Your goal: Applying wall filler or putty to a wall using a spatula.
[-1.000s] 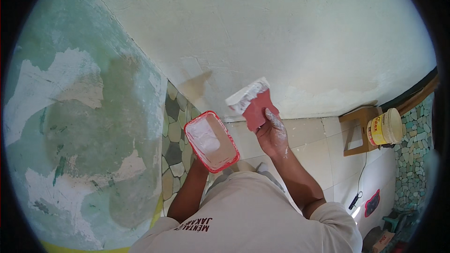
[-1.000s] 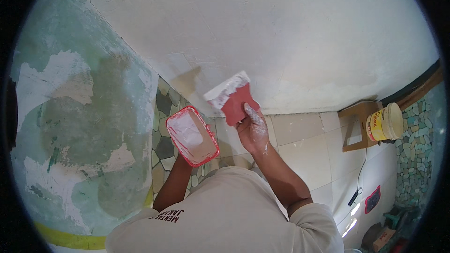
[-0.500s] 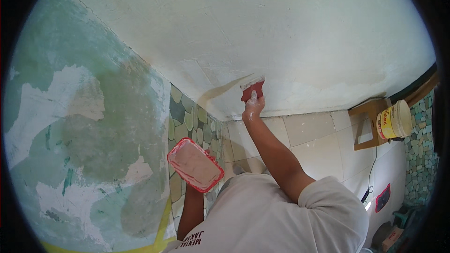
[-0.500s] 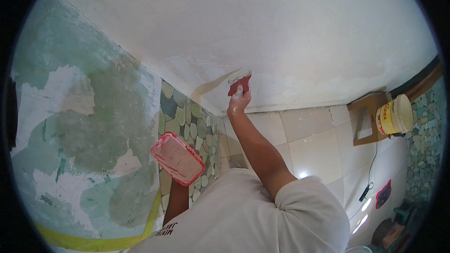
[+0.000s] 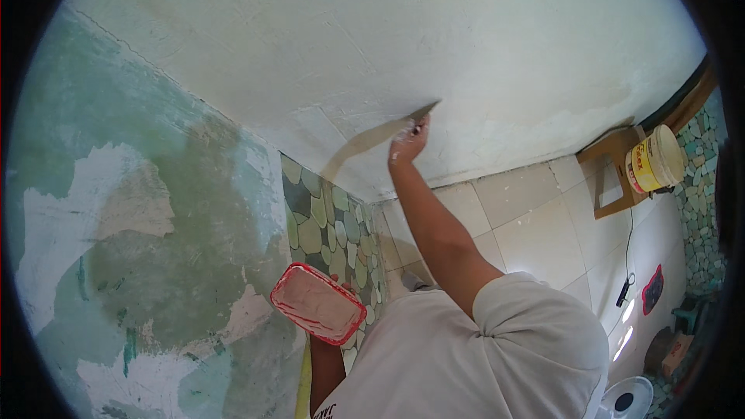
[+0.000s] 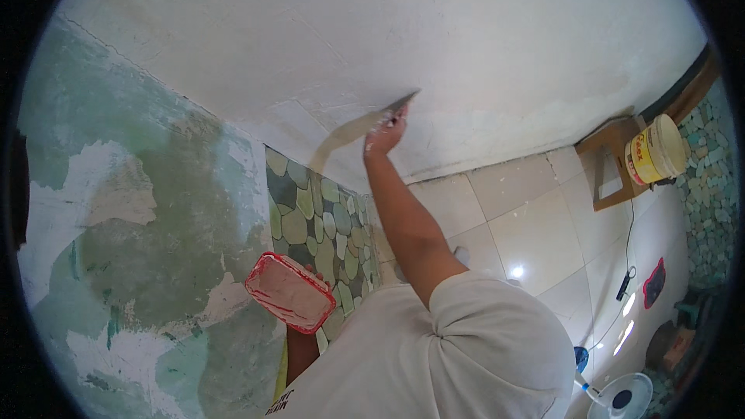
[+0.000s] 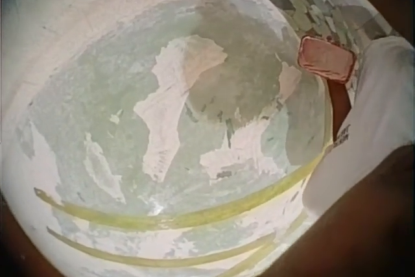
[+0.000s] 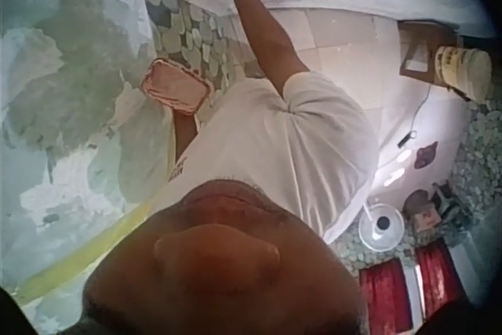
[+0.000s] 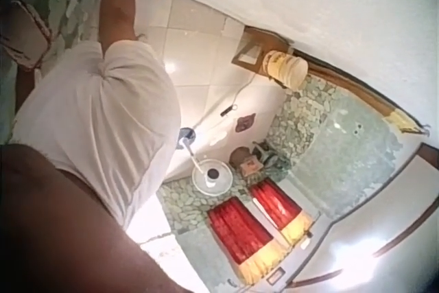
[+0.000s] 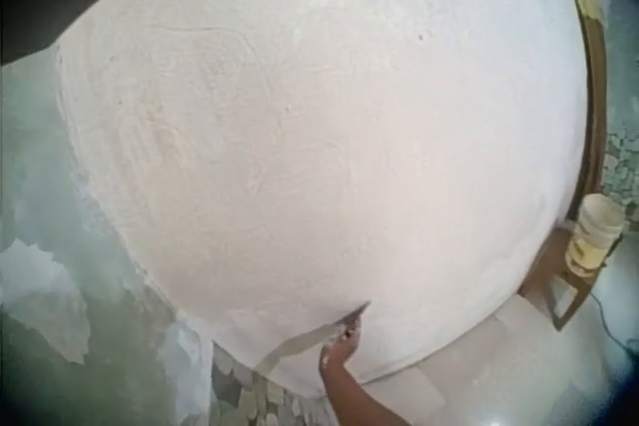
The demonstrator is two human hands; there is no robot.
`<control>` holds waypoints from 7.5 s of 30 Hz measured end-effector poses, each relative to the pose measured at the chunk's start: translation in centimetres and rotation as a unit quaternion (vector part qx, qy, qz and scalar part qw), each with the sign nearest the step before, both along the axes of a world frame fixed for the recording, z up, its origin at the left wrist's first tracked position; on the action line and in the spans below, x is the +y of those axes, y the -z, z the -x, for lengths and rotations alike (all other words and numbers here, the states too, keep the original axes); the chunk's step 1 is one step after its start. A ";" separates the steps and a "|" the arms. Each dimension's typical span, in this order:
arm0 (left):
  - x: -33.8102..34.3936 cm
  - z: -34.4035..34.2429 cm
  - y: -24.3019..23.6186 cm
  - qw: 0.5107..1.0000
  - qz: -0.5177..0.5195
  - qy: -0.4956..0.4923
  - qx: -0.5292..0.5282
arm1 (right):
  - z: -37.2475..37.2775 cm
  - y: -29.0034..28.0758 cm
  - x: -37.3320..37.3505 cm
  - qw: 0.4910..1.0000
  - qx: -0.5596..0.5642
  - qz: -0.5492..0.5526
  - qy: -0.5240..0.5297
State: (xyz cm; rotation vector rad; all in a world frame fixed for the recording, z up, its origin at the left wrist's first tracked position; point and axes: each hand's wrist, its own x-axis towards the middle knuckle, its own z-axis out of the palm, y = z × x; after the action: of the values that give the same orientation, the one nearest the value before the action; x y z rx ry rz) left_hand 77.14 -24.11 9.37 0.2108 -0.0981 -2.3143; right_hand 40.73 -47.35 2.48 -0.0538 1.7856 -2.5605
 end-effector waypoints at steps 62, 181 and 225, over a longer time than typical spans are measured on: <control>0.6 23.9 -1.5 0.977 0.204 -0.037 -0.059 | 5.3 -22.4 36.3 0.683 0.432 -0.233 -0.541; -10.5 14.6 8.2 0.933 -0.242 0.208 0.168 | -2.9 -16.3 4.3 0.979 0.081 -0.022 -0.185; -11.9 9.1 14.1 0.937 0.061 0.286 0.190 | 8.6 -8.2 2.2 0.916 -0.262 0.299 0.052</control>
State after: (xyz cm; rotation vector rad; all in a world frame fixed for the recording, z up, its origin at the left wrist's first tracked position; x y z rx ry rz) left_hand 68.06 -35.99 -4.72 -0.3802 -0.1171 -2.8667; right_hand 32.10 -45.20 10.72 0.6641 0.8148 -2.7235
